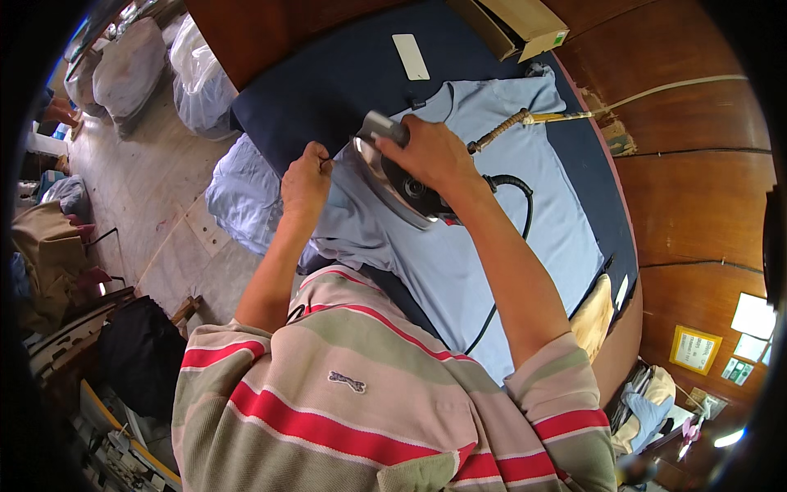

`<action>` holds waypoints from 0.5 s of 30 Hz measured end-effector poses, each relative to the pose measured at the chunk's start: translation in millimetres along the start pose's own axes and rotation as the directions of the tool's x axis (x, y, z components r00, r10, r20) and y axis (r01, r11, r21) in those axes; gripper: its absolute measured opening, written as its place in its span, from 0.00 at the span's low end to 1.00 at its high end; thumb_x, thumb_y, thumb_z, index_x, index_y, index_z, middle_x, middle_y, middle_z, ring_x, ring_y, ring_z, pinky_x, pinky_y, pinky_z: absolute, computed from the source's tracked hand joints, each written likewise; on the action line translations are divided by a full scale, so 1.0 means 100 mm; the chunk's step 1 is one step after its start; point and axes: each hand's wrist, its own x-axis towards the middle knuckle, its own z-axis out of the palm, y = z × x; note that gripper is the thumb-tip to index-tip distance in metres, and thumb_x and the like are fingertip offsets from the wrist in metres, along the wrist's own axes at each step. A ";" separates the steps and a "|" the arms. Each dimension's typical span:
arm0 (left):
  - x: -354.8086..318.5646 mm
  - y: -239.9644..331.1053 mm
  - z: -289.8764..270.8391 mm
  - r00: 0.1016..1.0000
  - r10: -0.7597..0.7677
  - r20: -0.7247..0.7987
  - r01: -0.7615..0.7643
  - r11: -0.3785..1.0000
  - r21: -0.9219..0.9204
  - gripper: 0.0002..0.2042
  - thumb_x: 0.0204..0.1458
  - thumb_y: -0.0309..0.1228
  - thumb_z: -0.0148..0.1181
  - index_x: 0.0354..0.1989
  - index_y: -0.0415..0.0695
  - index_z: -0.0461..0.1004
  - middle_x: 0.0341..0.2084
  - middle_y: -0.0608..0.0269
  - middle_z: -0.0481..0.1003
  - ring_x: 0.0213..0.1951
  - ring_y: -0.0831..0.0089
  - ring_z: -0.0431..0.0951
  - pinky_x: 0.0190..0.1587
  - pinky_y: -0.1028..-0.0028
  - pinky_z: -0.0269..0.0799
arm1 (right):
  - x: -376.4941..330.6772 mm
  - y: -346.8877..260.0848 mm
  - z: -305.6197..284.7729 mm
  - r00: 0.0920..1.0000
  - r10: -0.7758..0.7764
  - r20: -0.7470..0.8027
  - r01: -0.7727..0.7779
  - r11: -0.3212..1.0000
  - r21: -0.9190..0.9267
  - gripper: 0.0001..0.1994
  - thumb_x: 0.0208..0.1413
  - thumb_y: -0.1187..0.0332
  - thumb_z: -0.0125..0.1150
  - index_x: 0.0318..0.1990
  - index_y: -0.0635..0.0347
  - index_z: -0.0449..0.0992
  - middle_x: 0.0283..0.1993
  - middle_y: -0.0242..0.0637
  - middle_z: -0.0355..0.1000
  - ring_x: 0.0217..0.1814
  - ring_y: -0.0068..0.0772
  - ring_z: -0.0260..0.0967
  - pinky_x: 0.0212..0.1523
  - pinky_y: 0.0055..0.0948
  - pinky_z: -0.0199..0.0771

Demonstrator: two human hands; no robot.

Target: The person irons a light blue shirt on an ironing board, smoothing the fabric and using a steam iron. They adjust the shirt's position multiple times, flip it over, and continue ironing different sections including the sleeves and body.

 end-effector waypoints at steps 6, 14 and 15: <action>0.04 -0.08 0.00 0.992 0.112 -0.052 -0.114 0.993 -0.043 0.10 0.47 0.29 0.59 0.36 0.41 0.66 0.28 0.51 0.76 0.36 0.51 0.77 0.36 0.60 0.68 | -0.09 -0.13 -0.03 0.993 -0.102 0.062 0.105 0.994 -0.038 0.23 0.48 0.48 0.57 0.38 0.61 0.75 0.32 0.49 0.75 0.38 0.51 0.74 0.41 0.43 0.74; -0.01 -0.18 0.01 0.993 0.101 -0.069 -0.102 0.994 -0.024 0.11 0.49 0.31 0.58 0.37 0.44 0.64 0.31 0.51 0.77 0.37 0.49 0.76 0.36 0.56 0.68 | -0.08 -0.14 0.02 0.981 -0.173 0.091 0.175 0.985 -0.010 0.25 0.48 0.46 0.56 0.41 0.61 0.74 0.33 0.51 0.75 0.37 0.53 0.74 0.40 0.44 0.74; -0.03 -0.20 0.03 0.989 0.117 -0.088 -0.121 0.992 -0.039 0.11 0.49 0.31 0.58 0.37 0.44 0.64 0.31 0.51 0.77 0.36 0.50 0.76 0.35 0.56 0.68 | -0.04 -0.15 0.05 0.981 -0.176 0.079 0.177 0.984 0.002 0.25 0.48 0.46 0.56 0.40 0.61 0.74 0.33 0.51 0.75 0.37 0.52 0.74 0.40 0.44 0.74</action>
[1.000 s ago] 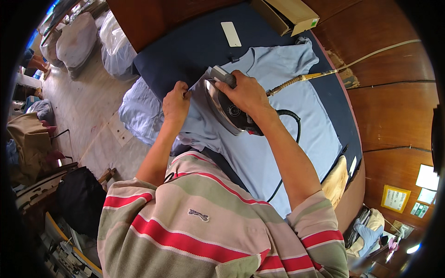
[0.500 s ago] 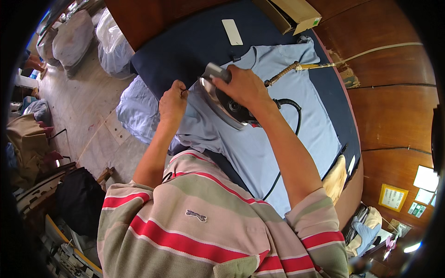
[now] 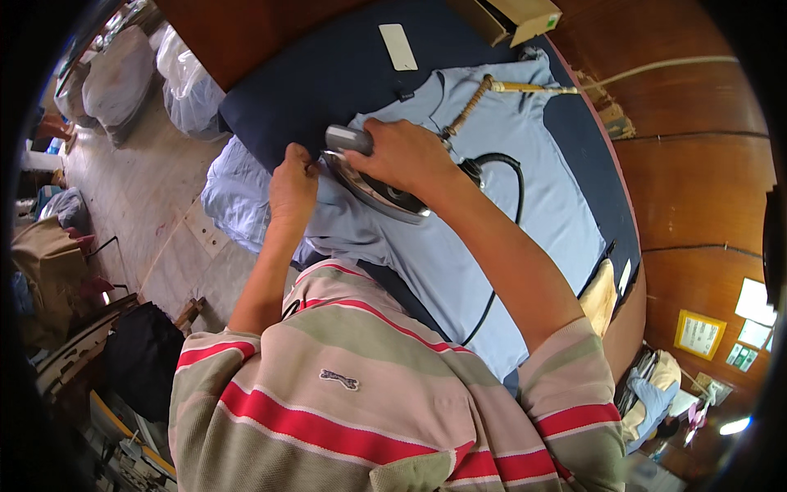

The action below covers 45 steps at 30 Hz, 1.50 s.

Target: The person irons a light blue shirt on an ironing board, smoothing the fabric and using a steam iron. They adjust the shirt's position multiple times, flip it over, and continue ironing different sections including the sleeves and body.

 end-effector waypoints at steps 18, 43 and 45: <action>-1.06 0.14 0.04 0.508 0.777 0.372 -0.852 0.516 0.087 0.07 0.40 0.30 0.60 0.30 0.55 0.75 0.31 0.76 0.71 0.42 0.76 0.69 0.56 0.55 0.51 | -1.61 0.69 0.00 0.911 0.409 0.057 -0.413 0.895 0.167 0.24 0.46 0.54 0.60 0.45 0.63 0.69 0.33 0.55 0.74 0.37 0.55 0.73 0.40 0.42 0.72; 0.10 0.21 0.30 0.792 0.452 0.410 -0.609 0.546 0.576 0.26 0.58 0.47 0.42 0.65 0.56 0.54 0.66 0.68 0.51 0.67 0.62 0.49 0.61 0.48 0.50 | -2.01 0.87 -0.01 0.806 0.591 0.038 -0.573 0.761 0.305 0.25 0.46 0.50 0.60 0.42 0.64 0.70 0.32 0.54 0.74 0.37 0.56 0.73 0.37 0.43 0.72; 0.13 0.14 0.31 0.784 0.476 0.398 -0.619 0.558 0.553 0.26 0.58 0.47 0.42 0.65 0.56 0.54 0.66 0.67 0.51 0.66 0.62 0.49 0.61 0.47 0.48 | -1.99 0.85 0.02 0.853 0.521 0.015 -0.505 0.820 0.270 0.26 0.45 0.48 0.60 0.42 0.64 0.70 0.32 0.54 0.74 0.36 0.56 0.73 0.37 0.43 0.72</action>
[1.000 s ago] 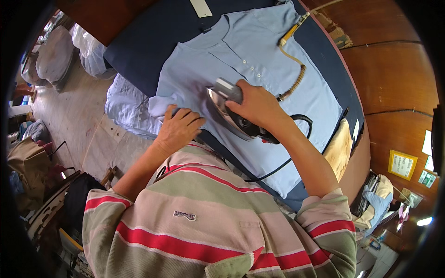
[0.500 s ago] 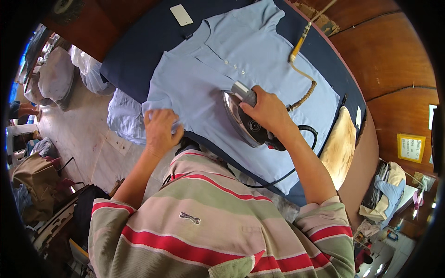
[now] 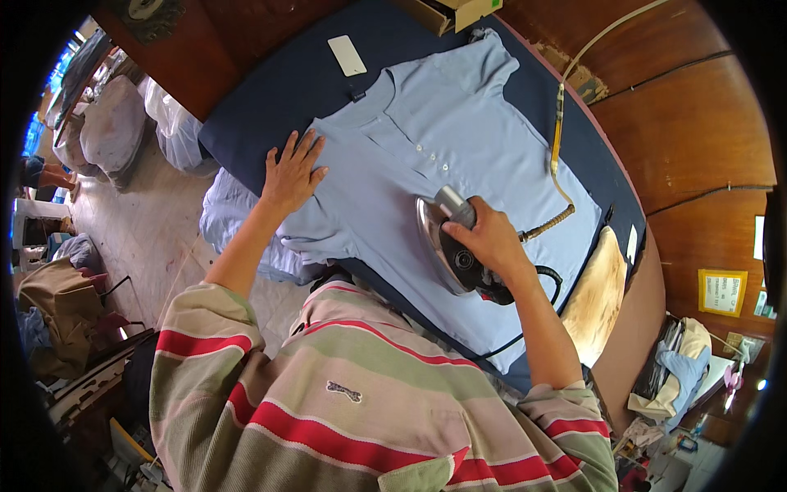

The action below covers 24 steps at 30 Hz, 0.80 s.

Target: The person irons a light blue shirt on an ironing board, smoothing the fabric and using a steam iron. They adjust the shirt's position multiple times, flip it over, and continue ironing different sections including the sleeves and body.

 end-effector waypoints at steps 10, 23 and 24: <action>-0.26 0.01 0.14 0.801 -0.547 -0.242 0.465 0.824 -0.322 0.11 0.55 0.41 0.51 0.41 0.50 0.70 0.59 0.65 0.62 0.64 0.63 0.56 0.58 0.47 0.48 | 0.78 -1.13 0.35 0.931 -0.360 -0.062 0.343 0.920 -0.190 0.29 0.49 0.41 0.53 0.38 0.65 0.74 0.30 0.54 0.74 0.35 0.55 0.74 0.38 0.44 0.74; -0.27 -0.13 0.20 0.775 -0.562 -0.290 0.290 0.723 -0.627 0.09 0.52 0.36 0.57 0.29 0.42 0.72 0.58 0.61 0.64 0.64 0.59 0.56 0.57 0.48 0.54 | 0.82 -1.29 0.41 0.935 -0.351 0.043 0.351 0.903 -0.248 0.24 0.49 0.47 0.54 0.38 0.64 0.73 0.30 0.54 0.74 0.36 0.54 0.74 0.38 0.46 0.74; -0.28 -0.14 0.22 0.772 -0.555 -0.309 0.265 0.724 -0.638 0.09 0.52 0.35 0.57 0.28 0.42 0.72 0.58 0.60 0.64 0.63 0.58 0.56 0.58 0.49 0.54 | 0.84 -1.32 0.42 0.926 -0.376 0.043 0.374 0.892 -0.252 0.24 0.49 0.47 0.54 0.39 0.63 0.73 0.31 0.54 0.74 0.36 0.54 0.74 0.38 0.45 0.74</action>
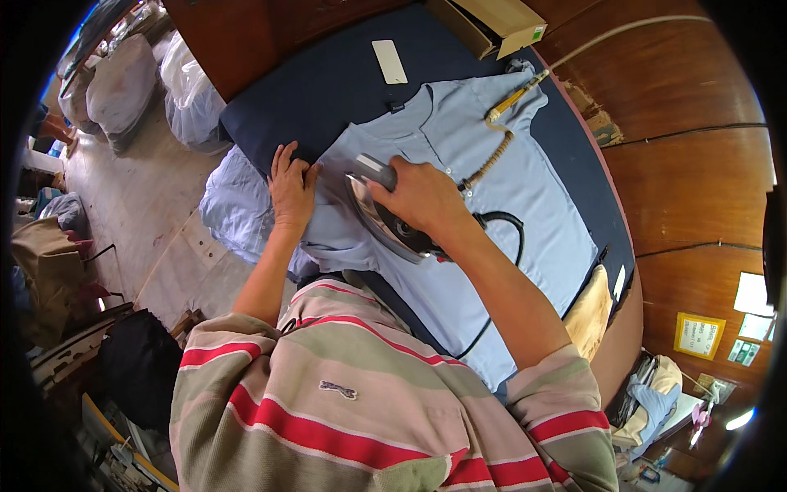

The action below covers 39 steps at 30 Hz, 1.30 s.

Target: The person irons a light blue shirt on an ironing board, smoothing the fabric and using a steam iron. They adjust the shirt's position multiple times, flip it over, and continue ironing different sections including the sleeves and body.

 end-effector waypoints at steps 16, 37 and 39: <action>0.01 -0.04 -0.03 0.999 0.049 0.007 -0.049 0.998 -0.038 0.04 0.50 0.26 0.56 0.31 0.39 0.73 0.57 0.52 0.64 0.62 0.54 0.58 0.61 0.62 0.55 | 0.41 -0.17 -0.02 0.990 -0.133 0.055 0.137 0.988 -0.074 0.25 0.49 0.46 0.54 0.40 0.63 0.74 0.31 0.51 0.75 0.36 0.52 0.74 0.39 0.43 0.75; -0.03 -0.08 -0.04 0.999 0.042 -0.014 -0.043 0.997 -0.061 0.05 0.50 0.27 0.58 0.29 0.39 0.71 0.55 0.52 0.66 0.61 0.52 0.59 0.59 0.60 0.57 | 0.58 -0.11 -0.02 1.000 -0.012 -0.012 0.012 1.000 -0.016 0.27 0.50 0.45 0.52 0.38 0.66 0.74 0.31 0.55 0.74 0.38 0.55 0.74 0.41 0.44 0.74; -0.04 -0.04 -0.03 0.998 0.055 -0.013 -0.056 0.996 -0.070 0.04 0.50 0.27 0.58 0.29 0.39 0.71 0.55 0.51 0.66 0.61 0.51 0.60 0.60 0.60 0.56 | 0.64 -0.07 -0.02 0.997 -0.020 -0.069 0.019 1.000 -0.022 0.25 0.50 0.46 0.53 0.38 0.64 0.74 0.31 0.53 0.75 0.37 0.53 0.74 0.40 0.44 0.74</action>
